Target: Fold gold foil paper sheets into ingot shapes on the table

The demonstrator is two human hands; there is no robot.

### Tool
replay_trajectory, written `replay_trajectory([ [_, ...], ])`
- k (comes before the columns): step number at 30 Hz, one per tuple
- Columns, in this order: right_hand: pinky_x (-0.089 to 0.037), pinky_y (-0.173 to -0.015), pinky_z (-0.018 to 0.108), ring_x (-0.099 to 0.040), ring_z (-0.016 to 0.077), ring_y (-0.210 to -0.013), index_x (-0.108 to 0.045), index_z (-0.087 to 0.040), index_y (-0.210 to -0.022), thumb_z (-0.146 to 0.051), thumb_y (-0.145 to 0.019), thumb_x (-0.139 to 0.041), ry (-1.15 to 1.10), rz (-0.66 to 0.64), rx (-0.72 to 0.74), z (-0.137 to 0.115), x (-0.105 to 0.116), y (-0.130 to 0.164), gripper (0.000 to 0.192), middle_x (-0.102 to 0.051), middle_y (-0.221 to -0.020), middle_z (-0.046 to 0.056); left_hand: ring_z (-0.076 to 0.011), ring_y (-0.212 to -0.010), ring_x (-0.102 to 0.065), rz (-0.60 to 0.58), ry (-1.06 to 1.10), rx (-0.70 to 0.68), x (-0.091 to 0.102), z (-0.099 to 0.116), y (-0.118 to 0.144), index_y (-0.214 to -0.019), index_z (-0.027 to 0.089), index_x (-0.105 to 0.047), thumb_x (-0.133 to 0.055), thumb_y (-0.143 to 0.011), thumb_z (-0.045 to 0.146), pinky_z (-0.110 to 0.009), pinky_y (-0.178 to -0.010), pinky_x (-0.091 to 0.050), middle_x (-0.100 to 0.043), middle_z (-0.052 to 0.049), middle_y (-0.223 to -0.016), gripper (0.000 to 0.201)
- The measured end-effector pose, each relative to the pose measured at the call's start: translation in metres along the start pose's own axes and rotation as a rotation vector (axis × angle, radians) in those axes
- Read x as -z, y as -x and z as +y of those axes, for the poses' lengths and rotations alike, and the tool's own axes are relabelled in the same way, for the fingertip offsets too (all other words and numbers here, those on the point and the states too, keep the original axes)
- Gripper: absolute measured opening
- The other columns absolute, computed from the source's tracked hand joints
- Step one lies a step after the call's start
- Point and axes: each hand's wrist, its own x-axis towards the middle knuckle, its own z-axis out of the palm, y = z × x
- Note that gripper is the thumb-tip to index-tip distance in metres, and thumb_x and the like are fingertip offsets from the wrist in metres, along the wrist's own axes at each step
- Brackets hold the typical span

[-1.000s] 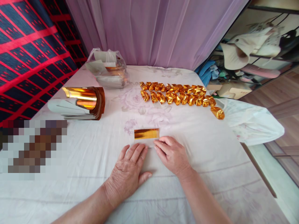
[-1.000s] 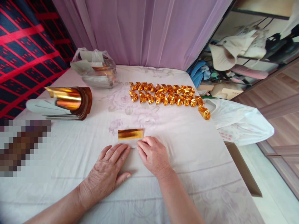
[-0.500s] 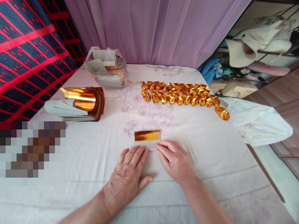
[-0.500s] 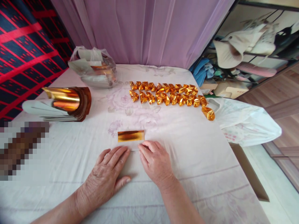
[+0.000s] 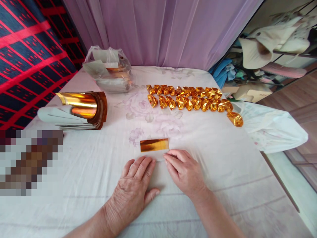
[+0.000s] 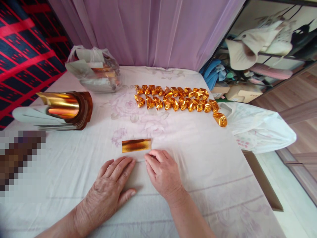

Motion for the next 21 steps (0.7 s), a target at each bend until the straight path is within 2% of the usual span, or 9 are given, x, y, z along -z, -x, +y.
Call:
replay_trajectory([
  [21,-0.052,-0.077,0.03,-0.063,0.0179,-0.084,-0.073,-0.021,-0.101,-0.015,-0.093,-0.053,-0.015,0.001,-0.006,-0.0007,-0.0002,-0.0002,0.022,-0.069,-0.09,0.006,-0.0328,-0.124,-0.049,-0.019,0.034,0.021,-0.0028,-0.0002,0.002,-0.139,0.01,-0.05,-0.046,-0.096,0.056,-0.051,-0.105,-0.034,-0.057,-0.016,-0.134,0.064],
])
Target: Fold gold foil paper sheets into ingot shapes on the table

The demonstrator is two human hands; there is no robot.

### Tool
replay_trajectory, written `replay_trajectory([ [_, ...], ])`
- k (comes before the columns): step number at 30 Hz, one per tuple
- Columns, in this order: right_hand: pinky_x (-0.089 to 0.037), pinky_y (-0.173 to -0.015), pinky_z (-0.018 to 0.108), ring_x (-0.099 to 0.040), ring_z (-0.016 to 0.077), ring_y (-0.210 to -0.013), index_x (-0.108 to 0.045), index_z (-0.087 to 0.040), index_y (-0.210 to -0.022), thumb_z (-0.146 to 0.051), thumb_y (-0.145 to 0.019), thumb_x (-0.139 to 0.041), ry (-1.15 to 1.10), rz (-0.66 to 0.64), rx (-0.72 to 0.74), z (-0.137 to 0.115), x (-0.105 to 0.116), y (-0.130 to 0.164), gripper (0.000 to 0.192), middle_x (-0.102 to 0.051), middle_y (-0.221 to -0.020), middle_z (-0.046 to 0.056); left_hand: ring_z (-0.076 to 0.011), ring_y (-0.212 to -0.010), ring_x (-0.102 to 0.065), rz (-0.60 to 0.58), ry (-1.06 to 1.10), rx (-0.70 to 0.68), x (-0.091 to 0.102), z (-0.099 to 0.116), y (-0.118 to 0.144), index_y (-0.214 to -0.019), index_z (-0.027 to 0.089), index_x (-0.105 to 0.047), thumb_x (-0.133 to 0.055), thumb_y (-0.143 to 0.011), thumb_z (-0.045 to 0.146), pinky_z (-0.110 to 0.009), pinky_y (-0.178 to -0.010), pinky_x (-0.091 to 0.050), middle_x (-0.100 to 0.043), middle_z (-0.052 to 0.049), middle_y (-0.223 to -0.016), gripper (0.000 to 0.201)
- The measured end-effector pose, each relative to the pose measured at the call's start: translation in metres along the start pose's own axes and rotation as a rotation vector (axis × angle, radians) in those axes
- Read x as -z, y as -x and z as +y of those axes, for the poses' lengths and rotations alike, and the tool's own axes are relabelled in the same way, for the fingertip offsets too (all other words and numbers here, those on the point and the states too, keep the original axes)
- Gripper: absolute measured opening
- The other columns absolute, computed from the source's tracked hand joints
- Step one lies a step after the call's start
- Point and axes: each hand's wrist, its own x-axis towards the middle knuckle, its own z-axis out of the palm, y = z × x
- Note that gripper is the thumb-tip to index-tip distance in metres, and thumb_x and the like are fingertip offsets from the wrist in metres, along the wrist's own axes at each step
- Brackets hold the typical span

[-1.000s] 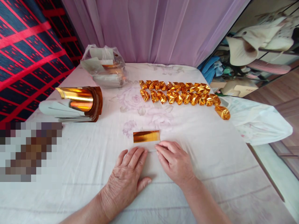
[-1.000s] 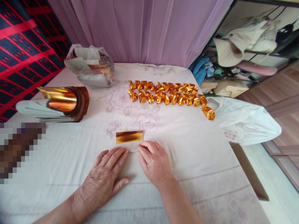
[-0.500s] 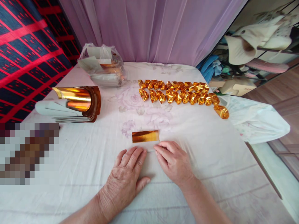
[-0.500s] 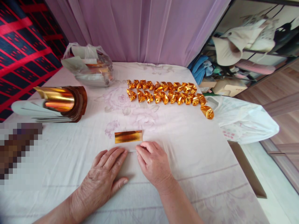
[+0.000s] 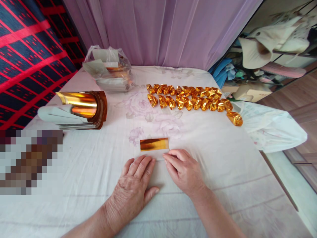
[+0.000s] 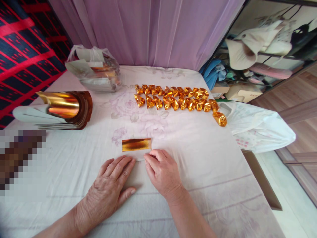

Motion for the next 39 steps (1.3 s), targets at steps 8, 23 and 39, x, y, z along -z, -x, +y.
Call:
replay_trajectory([
  [8,-0.05,-0.078,0.03,-0.062,0.0185,-0.084,-0.072,-0.021,-0.101,-0.015,-0.093,-0.054,0.0,-0.013,-0.002,0.0001,-0.0002,0.0006,0.021,-0.068,-0.091,0.005,-0.0322,-0.124,-0.048,0.013,-0.016,-0.004,0.0007,0.0,-0.0009,-0.138,0.009,-0.051,-0.044,-0.096,0.056,-0.05,-0.105,-0.032,-0.058,-0.016,-0.134,0.063],
  [23,-0.053,-0.077,0.031,-0.063,0.0176,-0.084,-0.073,-0.022,-0.102,-0.014,-0.092,-0.053,0.001,-0.013,-0.003,-0.0003,0.0014,-0.0011,0.023,-0.069,-0.09,0.005,-0.032,-0.125,-0.048,-0.001,0.01,0.006,0.0008,-0.0002,-0.0008,-0.139,0.01,-0.05,-0.044,-0.097,0.057,-0.05,-0.106,-0.033,-0.057,-0.016,-0.135,0.063],
  [39,-0.052,-0.077,0.03,-0.062,0.0176,-0.084,-0.073,-0.021,-0.101,-0.014,-0.092,-0.053,-0.001,-0.006,-0.004,0.0001,0.0002,-0.0004,0.022,-0.069,-0.091,0.006,-0.0319,-0.126,-0.048,-0.017,0.034,0.017,0.0009,-0.0006,-0.0001,-0.141,0.012,-0.049,-0.046,-0.096,0.055,-0.05,-0.107,-0.033,-0.056,-0.015,-0.136,0.062],
])
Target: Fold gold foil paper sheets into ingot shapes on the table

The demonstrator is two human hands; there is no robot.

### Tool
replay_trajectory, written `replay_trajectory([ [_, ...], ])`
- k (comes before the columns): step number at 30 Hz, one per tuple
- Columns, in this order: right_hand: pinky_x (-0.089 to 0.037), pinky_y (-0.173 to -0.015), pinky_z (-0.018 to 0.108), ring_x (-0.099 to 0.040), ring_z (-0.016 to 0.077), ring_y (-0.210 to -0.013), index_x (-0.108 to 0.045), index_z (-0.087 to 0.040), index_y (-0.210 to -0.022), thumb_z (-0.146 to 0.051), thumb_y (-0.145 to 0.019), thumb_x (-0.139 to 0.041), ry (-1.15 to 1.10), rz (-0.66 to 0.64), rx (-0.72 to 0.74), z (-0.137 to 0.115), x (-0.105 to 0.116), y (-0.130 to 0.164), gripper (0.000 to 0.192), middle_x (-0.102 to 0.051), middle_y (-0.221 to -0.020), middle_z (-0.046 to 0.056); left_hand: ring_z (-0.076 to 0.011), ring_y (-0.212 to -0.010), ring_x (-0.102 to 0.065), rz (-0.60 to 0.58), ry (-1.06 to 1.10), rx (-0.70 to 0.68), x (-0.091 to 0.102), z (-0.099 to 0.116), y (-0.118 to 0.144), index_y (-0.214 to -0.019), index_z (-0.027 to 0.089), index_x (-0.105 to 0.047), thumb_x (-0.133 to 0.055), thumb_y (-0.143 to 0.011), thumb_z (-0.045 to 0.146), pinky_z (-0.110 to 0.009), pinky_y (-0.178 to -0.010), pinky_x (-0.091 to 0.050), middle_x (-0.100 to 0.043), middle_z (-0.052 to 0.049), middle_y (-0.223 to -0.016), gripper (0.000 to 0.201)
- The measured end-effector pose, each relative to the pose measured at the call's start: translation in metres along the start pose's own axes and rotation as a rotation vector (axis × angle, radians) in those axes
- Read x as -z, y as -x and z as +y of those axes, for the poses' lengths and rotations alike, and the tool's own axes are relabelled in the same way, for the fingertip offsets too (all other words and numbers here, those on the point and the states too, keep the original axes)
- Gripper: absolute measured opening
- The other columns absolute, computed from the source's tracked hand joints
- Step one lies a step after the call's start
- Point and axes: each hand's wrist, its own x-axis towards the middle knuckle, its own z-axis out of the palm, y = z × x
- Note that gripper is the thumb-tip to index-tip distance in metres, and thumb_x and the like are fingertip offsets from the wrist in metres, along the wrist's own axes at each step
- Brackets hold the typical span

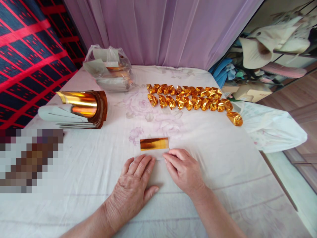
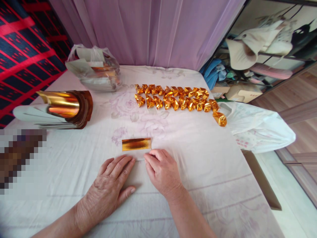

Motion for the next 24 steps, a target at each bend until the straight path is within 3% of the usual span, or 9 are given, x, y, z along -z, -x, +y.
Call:
replay_trajectory([
  [19,-0.052,-0.077,0.031,-0.063,0.018,-0.084,-0.073,-0.022,-0.1,-0.014,-0.092,-0.053,0.007,-0.004,-0.006,-0.0001,0.0004,-0.0005,0.023,-0.069,-0.091,0.006,-0.0328,-0.124,-0.048,0.005,0.003,-0.001,0.0007,0.0001,-0.002,-0.14,0.01,-0.05,-0.048,-0.095,0.055,-0.051,-0.106,-0.033,-0.057,-0.016,-0.135,0.063],
  [24,-0.052,-0.077,0.031,-0.064,0.0178,-0.084,-0.074,-0.022,-0.099,-0.015,-0.091,-0.055,0.001,-0.007,-0.007,0.0004,0.0006,-0.001,0.022,-0.069,-0.09,0.005,-0.0318,-0.124,-0.048,-0.006,0.037,0.013,0.0012,-0.0008,-0.0036,-0.143,0.014,-0.047,-0.048,-0.095,0.056,-0.051,-0.107,-0.033,-0.056,-0.015,-0.135,0.064],
])
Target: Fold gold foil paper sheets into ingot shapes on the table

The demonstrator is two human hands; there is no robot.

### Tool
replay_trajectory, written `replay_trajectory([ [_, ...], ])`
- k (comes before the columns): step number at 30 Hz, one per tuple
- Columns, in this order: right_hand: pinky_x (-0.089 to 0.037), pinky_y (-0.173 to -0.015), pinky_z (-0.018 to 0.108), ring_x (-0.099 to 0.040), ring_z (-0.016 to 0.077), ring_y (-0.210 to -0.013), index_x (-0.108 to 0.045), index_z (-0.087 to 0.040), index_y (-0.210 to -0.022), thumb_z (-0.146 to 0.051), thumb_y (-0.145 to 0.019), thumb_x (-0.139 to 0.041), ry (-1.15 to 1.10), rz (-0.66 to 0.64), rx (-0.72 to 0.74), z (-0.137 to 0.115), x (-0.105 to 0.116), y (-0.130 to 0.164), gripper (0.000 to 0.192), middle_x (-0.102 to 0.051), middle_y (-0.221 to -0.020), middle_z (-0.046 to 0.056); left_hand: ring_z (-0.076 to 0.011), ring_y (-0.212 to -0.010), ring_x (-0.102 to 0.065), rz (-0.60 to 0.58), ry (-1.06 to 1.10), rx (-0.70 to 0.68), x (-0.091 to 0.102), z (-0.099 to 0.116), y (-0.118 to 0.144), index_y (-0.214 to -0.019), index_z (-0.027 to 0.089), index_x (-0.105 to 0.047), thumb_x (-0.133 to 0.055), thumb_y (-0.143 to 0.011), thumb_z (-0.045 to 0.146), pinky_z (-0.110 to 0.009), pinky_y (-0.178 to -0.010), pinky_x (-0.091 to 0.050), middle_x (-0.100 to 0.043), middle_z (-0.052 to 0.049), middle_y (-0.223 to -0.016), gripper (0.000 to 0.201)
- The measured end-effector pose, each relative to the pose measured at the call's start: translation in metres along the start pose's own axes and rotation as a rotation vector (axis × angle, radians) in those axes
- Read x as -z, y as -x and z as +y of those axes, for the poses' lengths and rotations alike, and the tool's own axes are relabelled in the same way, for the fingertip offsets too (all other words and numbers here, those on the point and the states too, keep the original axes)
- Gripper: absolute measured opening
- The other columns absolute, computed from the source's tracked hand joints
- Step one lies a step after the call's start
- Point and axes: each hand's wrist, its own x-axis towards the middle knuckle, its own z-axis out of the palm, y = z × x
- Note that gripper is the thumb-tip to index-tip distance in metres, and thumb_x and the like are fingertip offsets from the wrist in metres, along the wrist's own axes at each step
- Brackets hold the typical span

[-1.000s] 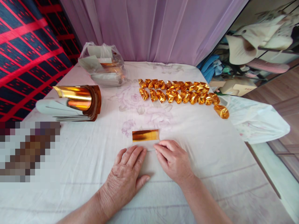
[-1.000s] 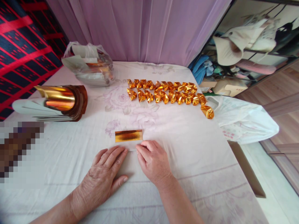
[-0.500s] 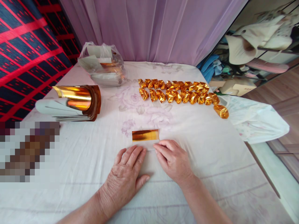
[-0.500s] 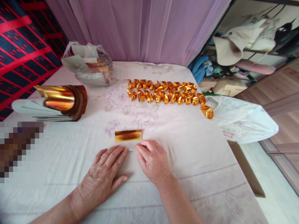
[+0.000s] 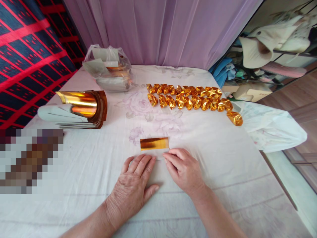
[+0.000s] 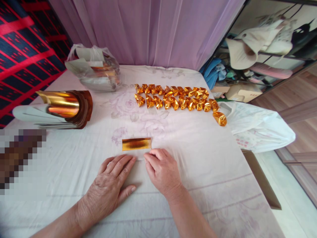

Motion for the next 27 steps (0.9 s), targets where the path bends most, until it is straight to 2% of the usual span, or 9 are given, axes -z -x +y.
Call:
replay_trajectory([
  [11,-0.051,-0.075,0.03,-0.063,0.0175,-0.082,-0.071,-0.022,-0.09,-0.015,-0.093,-0.053,-0.001,0.01,0.001,-0.0007,-0.0015,0.0001,0.019,-0.069,-0.089,0.005,-0.0306,-0.123,-0.049,-0.006,0.006,0.018,0.0015,0.0007,-0.002,-0.143,0.014,-0.048,-0.048,-0.095,0.054,-0.05,-0.107,-0.032,-0.058,-0.013,-0.134,0.062],
  [18,-0.051,-0.076,0.031,-0.061,0.0179,-0.084,-0.073,-0.023,-0.105,-0.013,-0.093,-0.051,0.009,-0.052,0.049,-0.0018,0.0008,-0.0004,0.027,-0.067,-0.092,0.006,-0.0305,-0.122,-0.049,-0.029,-0.006,0.011,0.0018,-0.0005,-0.0034,-0.144,0.017,-0.047,-0.05,-0.095,0.052,-0.051,-0.105,-0.031,-0.057,-0.012,-0.133,0.06],
  [27,-0.048,-0.072,0.029,-0.058,0.0175,-0.081,-0.073,-0.024,-0.101,-0.01,-0.092,-0.051,0.045,-0.081,0.063,-0.0034,0.0007,-0.0014,0.028,-0.065,-0.091,0.005,-0.0317,-0.121,-0.048,-0.02,-0.005,0.008,0.0003,-0.0005,-0.003,-0.144,0.017,-0.047,-0.05,-0.094,0.056,-0.053,-0.105,-0.032,-0.056,-0.013,-0.131,0.063],
])
